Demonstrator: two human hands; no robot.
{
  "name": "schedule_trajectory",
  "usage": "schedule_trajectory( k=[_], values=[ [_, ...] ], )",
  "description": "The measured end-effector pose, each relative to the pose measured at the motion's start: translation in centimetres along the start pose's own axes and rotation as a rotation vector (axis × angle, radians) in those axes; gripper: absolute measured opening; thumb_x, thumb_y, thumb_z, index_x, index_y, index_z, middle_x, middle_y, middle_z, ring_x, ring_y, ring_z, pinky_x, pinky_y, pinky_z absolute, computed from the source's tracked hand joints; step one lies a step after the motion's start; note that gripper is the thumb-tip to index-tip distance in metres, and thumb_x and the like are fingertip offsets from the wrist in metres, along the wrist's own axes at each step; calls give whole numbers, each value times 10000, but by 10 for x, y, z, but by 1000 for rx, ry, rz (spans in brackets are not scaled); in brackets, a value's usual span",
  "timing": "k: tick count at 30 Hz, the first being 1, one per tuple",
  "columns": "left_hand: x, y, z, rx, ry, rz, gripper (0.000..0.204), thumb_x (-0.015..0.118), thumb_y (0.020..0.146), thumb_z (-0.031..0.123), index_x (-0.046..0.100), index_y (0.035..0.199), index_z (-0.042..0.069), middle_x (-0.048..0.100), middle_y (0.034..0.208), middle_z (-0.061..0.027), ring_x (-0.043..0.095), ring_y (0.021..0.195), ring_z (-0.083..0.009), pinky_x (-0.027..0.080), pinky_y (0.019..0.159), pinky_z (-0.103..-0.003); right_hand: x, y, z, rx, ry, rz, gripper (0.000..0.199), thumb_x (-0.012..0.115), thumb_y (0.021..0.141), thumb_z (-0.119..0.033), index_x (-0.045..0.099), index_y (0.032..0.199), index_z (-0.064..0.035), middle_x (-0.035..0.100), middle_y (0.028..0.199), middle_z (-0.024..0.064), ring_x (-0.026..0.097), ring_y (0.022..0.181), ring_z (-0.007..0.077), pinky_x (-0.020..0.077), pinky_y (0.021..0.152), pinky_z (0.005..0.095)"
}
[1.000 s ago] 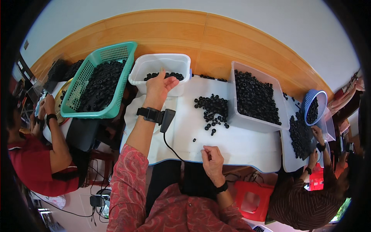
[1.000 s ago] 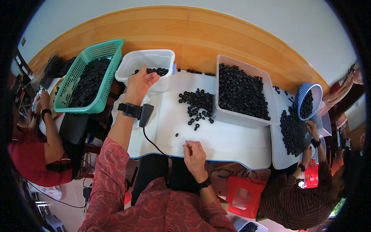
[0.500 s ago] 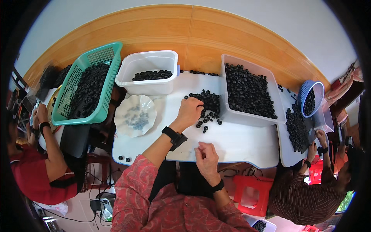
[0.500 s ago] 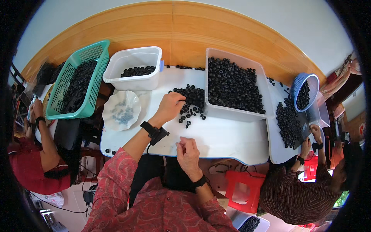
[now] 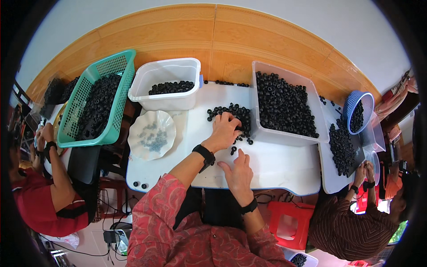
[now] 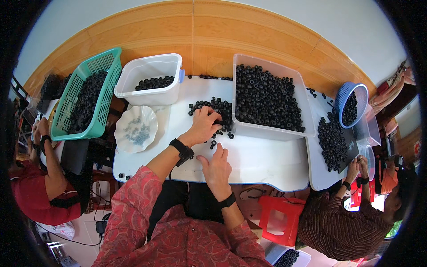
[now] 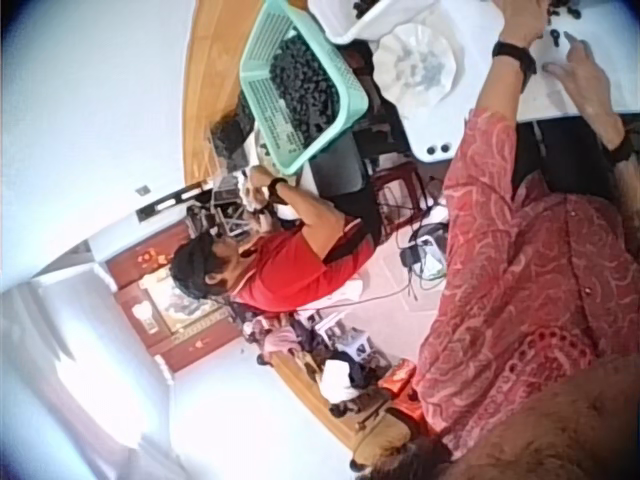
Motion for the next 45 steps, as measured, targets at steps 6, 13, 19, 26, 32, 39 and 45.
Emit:
schedule_trajectory(
  k=[6, 13, 19, 26, 32, 39, 45],
  values=[
    [4, -16, 6, 1, -86, -115, 180, 701, 809, 122, 646, 980, 135, 484, 1140, -123, 434, 1055, -345, 382, 926, -459, 7, 12, 7, 54, -12, -56, 744, 778, 771, -338, 432, 1282, 79, 549, 1030, 211, 620, 812, 403, 513, 676, 463],
    [0, -43, 12, 12, -146, -170, 138, 668, 824, 82, 645, 954, 123, 485, 1122, -123, 450, 1047, -337, 406, 916, -418, 9, 11, 15, 24, 69, 9, 655, 824, 696, -172, 510, 1222, 59, 586, 872, 138, 600, 784, 312, 497, 678, 407],
    [-14, -64, 17, -1, -184, -159, 176, 673, 822, 64, 656, 994, 95, 484, 1119, -131, 454, 1051, -341, 414, 918, -415, 10, 11, 15, -31, 66, -62, 580, 760, 744, -138, 508, 1236, 37, 561, 980, 174, 622, 808, 358, 513, 674, 450],
    [-20, -80, 23, -28, -163, -135, 207, 670, 817, 41, 654, 1021, 69, 478, 1137, -139, 446, 1078, -342, 415, 934, -403, -3, 2, 13, -88, 201, -22, 591, 758, 739, -78, 502, 1258, 43, 544, 972, 168, 604, 677, 281, 515, 610, 379],
    [-35, -90, 20, -54, -372, 2, 283, 601, 864, -23, 646, 1132, 55, 549, 1205, -146, 561, 1037, -317, 488, 860, -355, -16, -12, 14, -120, 350, 5, 483, 709, 779, 19, 527, 1226, 43, 536, 976, 153, 593, 611, 207, 503, 555, 313],
    [-66, -106, 7, -162, -498, 130, 347, 522, 902, -63, 591, 1230, 25, 597, 1247, -141, 601, 1111, -244, 475, 937, -308, -31, -10, 37, -125, 326, 141, 364, 687, 807, 22, 594, 1159, 26, 565, 922, 126, 597, 637, 162, 496, 560, 274],
    [-88, -134, 16, -190, -290, 306, 216, 633, 843, -18, 654, 1055, 16, 636, 1079, -153, 623, 972, -332, 515, 822, -375, -34, -12, 34, -170, 309, 136, 243, 666, 821, 36, 649, 1062, 3, 575, 885, 114, 602, 654, 173, 485, 555, 275]
  ],
)
Point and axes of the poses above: each hand's wrist, its own y-axis towards the middle knuckle, its own x-axis out of the palm, z = x × y, the point moved 6 cm from there along y, towards the middle knuckle
